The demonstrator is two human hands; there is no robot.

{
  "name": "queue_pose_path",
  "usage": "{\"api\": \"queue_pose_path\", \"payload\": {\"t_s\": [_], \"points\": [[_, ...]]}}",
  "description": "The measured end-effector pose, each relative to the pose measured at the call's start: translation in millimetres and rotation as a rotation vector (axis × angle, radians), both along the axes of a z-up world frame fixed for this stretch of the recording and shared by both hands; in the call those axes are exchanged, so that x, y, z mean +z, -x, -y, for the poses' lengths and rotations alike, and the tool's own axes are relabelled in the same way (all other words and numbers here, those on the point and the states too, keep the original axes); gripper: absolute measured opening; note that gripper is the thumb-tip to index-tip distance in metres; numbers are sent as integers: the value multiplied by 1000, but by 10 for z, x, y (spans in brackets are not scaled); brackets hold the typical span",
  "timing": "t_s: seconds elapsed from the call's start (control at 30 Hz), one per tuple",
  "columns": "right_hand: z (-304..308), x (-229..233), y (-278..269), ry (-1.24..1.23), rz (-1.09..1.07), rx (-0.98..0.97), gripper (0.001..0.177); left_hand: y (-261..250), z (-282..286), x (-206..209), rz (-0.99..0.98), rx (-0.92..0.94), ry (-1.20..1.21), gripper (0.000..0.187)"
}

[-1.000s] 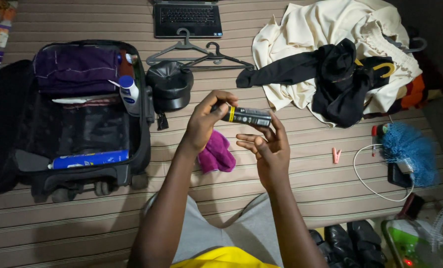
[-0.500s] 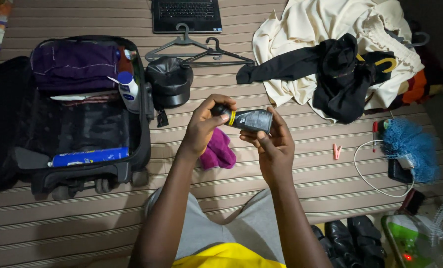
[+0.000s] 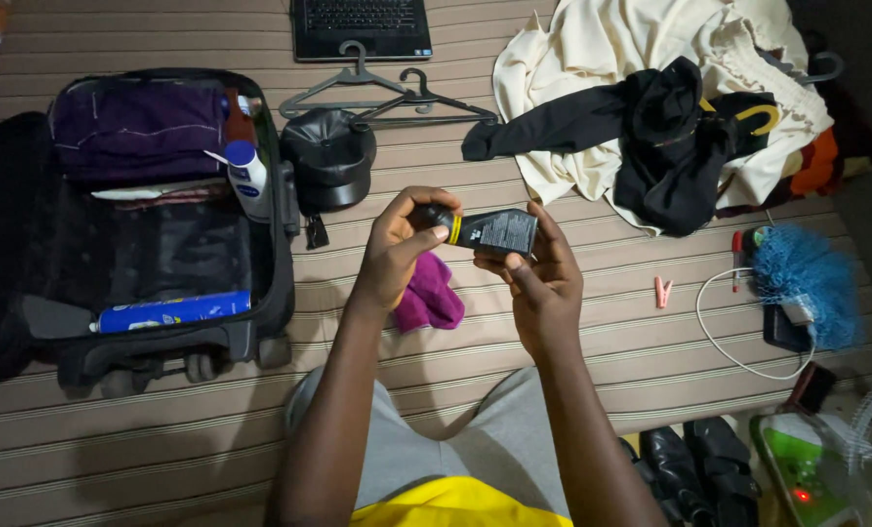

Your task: The recorder polishes a pair of black shoes and then packs them into a suitcase with other items.

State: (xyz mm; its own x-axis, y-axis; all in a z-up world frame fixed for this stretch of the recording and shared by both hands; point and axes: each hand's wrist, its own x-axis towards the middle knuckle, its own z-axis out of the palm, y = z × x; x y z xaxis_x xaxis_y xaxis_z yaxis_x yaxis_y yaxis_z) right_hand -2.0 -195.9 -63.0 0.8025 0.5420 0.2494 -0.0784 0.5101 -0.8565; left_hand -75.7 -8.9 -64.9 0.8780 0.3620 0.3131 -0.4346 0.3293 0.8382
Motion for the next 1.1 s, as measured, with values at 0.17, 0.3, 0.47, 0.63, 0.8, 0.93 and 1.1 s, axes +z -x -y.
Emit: {"api": "queue_pose_path", "payload": {"t_s": [0.17, 0.3, 0.47, 0.63, 0.8, 0.93, 1.1], "points": [[-7, -26, 5, -1, 2, 6, 65, -30, 53, -65, -10, 48, 28, 45], [-59, -5, 24, -59, 9, 10, 64, -42, 67, -110, -43, 36, 135, 48], [-85, -159, -37, -42, 21, -6, 57, -121, 52, -120, -137, 130, 175, 36], [-137, -317, -76, -57, 119, 40, 41, -218, 8, -184, -238, 200, 195, 26], [-195, -313, -15, 50, 272, 79, 41, -311, -116, -327, -370, 228, 219, 19], [-320, -424, -18, -41, 90, -1, 62, -271, -265, -286, -313, 241, 186, 18], [-362, -1597, -239, 360, -41, -133, 47, -257, -372, -163, -152, 219, 121, 18]]}}
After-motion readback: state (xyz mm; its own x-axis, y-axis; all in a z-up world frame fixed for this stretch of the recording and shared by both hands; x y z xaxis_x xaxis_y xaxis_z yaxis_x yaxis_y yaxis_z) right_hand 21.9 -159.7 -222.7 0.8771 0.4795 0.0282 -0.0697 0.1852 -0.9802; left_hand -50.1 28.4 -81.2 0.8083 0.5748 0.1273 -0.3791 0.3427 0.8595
